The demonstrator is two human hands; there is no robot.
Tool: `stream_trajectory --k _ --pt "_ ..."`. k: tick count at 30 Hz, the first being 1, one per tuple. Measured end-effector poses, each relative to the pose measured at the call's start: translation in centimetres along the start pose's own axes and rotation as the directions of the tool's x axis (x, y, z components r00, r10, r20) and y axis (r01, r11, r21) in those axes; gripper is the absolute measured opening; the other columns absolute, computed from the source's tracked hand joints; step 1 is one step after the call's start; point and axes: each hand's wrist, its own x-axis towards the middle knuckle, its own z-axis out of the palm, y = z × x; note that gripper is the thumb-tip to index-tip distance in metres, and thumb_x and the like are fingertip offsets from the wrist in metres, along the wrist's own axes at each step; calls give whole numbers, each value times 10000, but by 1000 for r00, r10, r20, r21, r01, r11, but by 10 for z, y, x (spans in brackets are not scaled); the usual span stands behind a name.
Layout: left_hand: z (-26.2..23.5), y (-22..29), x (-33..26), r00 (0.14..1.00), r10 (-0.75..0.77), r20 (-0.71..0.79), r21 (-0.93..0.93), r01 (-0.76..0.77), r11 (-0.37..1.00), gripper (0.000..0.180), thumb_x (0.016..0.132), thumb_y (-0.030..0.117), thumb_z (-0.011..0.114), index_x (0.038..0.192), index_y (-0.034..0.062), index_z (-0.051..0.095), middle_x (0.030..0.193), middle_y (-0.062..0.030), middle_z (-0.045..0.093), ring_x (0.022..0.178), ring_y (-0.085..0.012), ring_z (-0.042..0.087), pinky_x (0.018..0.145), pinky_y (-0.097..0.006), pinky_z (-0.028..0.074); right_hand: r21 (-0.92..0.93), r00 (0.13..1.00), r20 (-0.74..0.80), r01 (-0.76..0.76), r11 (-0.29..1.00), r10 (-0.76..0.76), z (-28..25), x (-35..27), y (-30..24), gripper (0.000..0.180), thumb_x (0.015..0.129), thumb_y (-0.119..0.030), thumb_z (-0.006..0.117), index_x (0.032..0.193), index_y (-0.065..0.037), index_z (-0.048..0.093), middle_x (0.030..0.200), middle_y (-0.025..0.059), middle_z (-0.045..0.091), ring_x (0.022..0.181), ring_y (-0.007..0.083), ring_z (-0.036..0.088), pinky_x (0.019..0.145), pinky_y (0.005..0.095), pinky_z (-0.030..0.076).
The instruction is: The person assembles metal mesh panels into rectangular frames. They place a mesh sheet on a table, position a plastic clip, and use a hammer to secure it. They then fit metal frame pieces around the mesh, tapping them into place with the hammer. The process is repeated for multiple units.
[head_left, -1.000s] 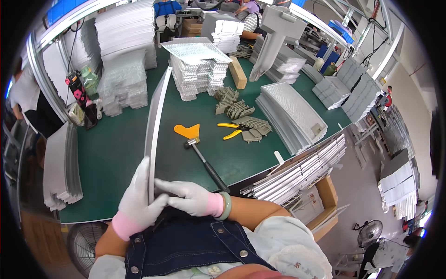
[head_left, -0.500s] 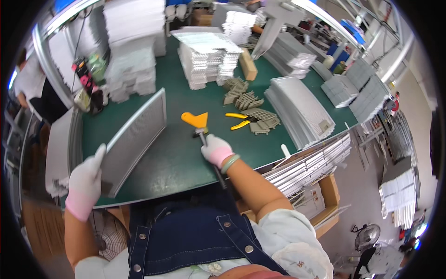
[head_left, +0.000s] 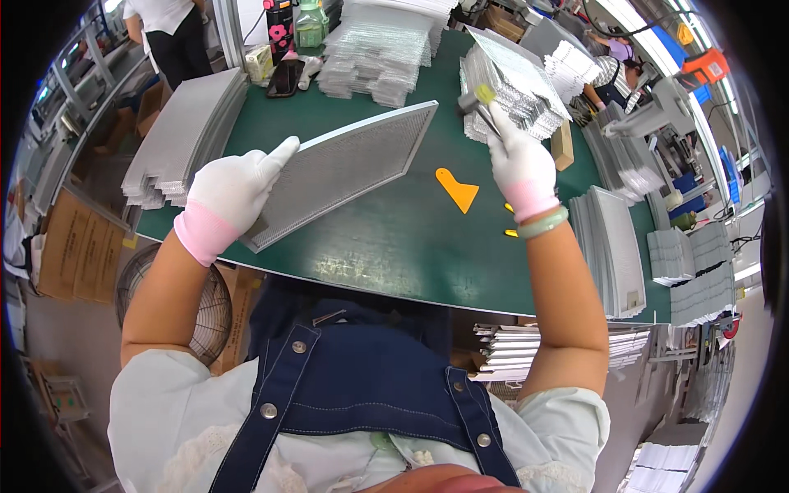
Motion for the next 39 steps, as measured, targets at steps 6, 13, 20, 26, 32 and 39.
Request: stream_trajectory --k 6,13,20,26,32,39 --pt "1 -1 2 1000 -10 10 45 9 999 455 917 87 566 1369 123 529 786 -101 606 676 -278 628 605 -407 503 -163 993 92 82 983 -67 -1 49 -16 417 948 -190 551 1363 -241 551 814 130 678 752 330 677 679 446 534" --pt "-1 0 4 1000 4 25 77 -6 997 519 865 60 578 1377 125 520 783 -90 606 655 -265 629 580 -392 505 -320 960 281 83 944 11 13 50 -12 454 952 -167 519 1404 -197 501 900 140 681 808 357 673 706 449 528" --pt "1 1 5 1000 16 -15 38 -16 999 517 870 53 575 1378 129 518 774 -88 599 648 -264 624 572 -392 500 -276 978 203 99 956 -42 28 41 -1 512 930 -86 504 1427 -206 473 891 176 683 787 363 677 681 462 534" --pt "3 -2 1 999 1 -36 -9 -1 1000 475 898 88 586 1368 126 531 761 -106 587 662 -280 620 586 -408 493 -304 866 367 -232 924 338 44 39 22 490 929 -147 510 1416 -195 490 1047 189 690 951 375 667 845 490 515" --pt "7 -8 3 999 2 -42 -152 -8 988 476 919 91 569 1391 122 517 791 -128 593 727 -320 620 649 -425 495 -168 841 444 -260 951 309 88 -38 27 436 921 -229 561 1355 -185 539 1084 175 680 988 372 656 885 479 514" --pt "-19 -2 13 979 -137 151 -507 196 839 449 914 73 561 1362 56 550 1053 -214 664 948 -321 663 868 -373 502 672 946 303 -125 730 -117 73 -128 -85 419 890 -302 673 1216 -40 646 1192 179 663 1141 340 615 999 402 479"
